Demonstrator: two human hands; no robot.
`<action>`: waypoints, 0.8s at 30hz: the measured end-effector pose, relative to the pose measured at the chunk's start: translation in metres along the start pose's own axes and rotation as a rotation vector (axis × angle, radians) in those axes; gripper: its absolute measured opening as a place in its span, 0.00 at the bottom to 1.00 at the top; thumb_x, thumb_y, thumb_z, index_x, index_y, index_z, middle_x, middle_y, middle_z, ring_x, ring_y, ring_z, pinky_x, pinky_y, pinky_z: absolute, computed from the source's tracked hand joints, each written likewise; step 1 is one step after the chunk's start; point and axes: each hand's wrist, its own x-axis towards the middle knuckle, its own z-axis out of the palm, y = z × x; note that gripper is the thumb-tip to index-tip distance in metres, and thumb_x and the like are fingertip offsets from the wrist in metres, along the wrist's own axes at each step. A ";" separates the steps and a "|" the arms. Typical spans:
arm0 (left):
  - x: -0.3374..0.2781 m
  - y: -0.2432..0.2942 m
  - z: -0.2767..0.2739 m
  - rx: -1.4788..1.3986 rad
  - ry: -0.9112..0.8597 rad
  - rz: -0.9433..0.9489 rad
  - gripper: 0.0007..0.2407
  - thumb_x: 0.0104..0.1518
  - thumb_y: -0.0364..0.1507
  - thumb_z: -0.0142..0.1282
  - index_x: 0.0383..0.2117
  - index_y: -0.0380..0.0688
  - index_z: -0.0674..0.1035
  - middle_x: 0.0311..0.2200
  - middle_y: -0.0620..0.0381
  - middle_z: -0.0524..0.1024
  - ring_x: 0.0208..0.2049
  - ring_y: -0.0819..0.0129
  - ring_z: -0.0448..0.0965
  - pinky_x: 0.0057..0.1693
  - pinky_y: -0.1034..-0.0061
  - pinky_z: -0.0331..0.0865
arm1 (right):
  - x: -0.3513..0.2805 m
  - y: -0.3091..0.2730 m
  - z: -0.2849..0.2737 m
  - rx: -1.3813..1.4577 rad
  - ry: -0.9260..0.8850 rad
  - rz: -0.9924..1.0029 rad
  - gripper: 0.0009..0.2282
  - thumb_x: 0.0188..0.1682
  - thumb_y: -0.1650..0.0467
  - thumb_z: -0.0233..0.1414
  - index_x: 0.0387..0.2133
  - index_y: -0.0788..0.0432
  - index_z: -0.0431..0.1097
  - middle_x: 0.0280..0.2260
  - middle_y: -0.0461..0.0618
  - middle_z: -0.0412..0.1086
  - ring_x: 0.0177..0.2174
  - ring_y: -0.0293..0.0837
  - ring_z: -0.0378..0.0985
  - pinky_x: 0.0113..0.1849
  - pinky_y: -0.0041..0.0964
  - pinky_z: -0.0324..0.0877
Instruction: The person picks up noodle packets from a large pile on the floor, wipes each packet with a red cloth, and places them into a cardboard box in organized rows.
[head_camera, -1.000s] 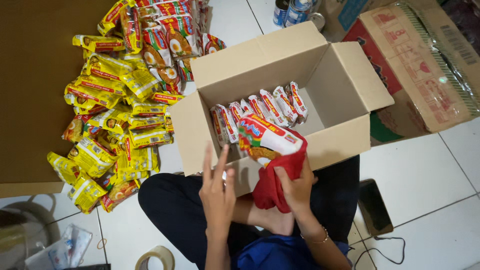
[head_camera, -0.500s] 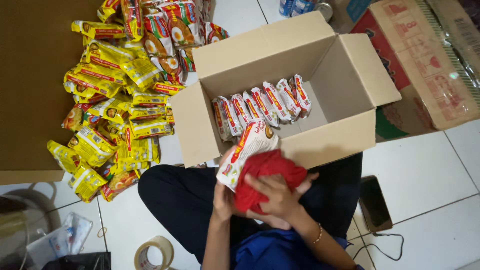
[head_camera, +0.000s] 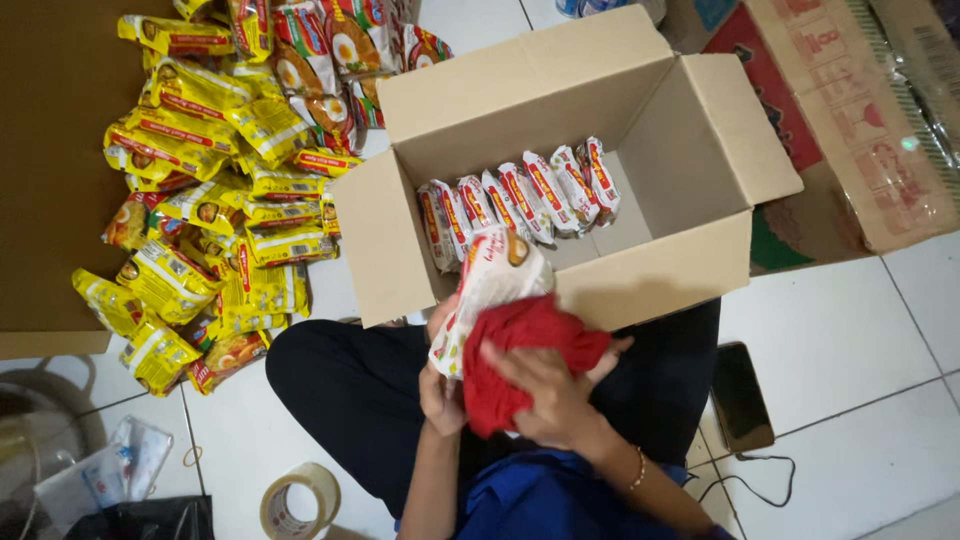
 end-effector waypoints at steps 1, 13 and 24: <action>-0.006 -0.017 -0.012 -0.098 -0.007 0.042 0.35 0.69 0.49 0.37 0.75 0.32 0.58 0.74 0.31 0.62 0.73 0.45 0.63 0.77 0.50 0.48 | 0.005 0.003 -0.004 -0.134 0.036 0.041 0.36 0.41 0.68 0.52 0.71 0.55 0.70 0.56 0.54 0.74 0.51 0.51 0.76 0.59 0.46 0.60; -0.032 -0.015 0.000 -0.145 -0.063 0.000 0.31 0.66 0.43 0.44 0.72 0.33 0.61 0.69 0.33 0.66 0.69 0.46 0.70 0.74 0.51 0.60 | 0.053 -0.070 0.010 0.806 0.774 0.831 0.31 0.61 0.71 0.45 0.80 0.57 0.46 0.75 0.58 0.57 0.70 0.45 0.61 0.71 0.43 0.51; 0.026 0.148 0.057 1.017 -0.389 0.078 0.28 0.77 0.52 0.30 0.74 0.51 0.70 0.79 0.40 0.61 0.77 0.47 0.72 0.68 0.66 0.74 | 0.035 -0.022 -0.021 1.058 0.887 0.694 0.22 0.50 0.67 0.69 0.56 0.63 0.74 0.52 0.58 0.81 0.46 0.44 0.85 0.49 0.40 0.81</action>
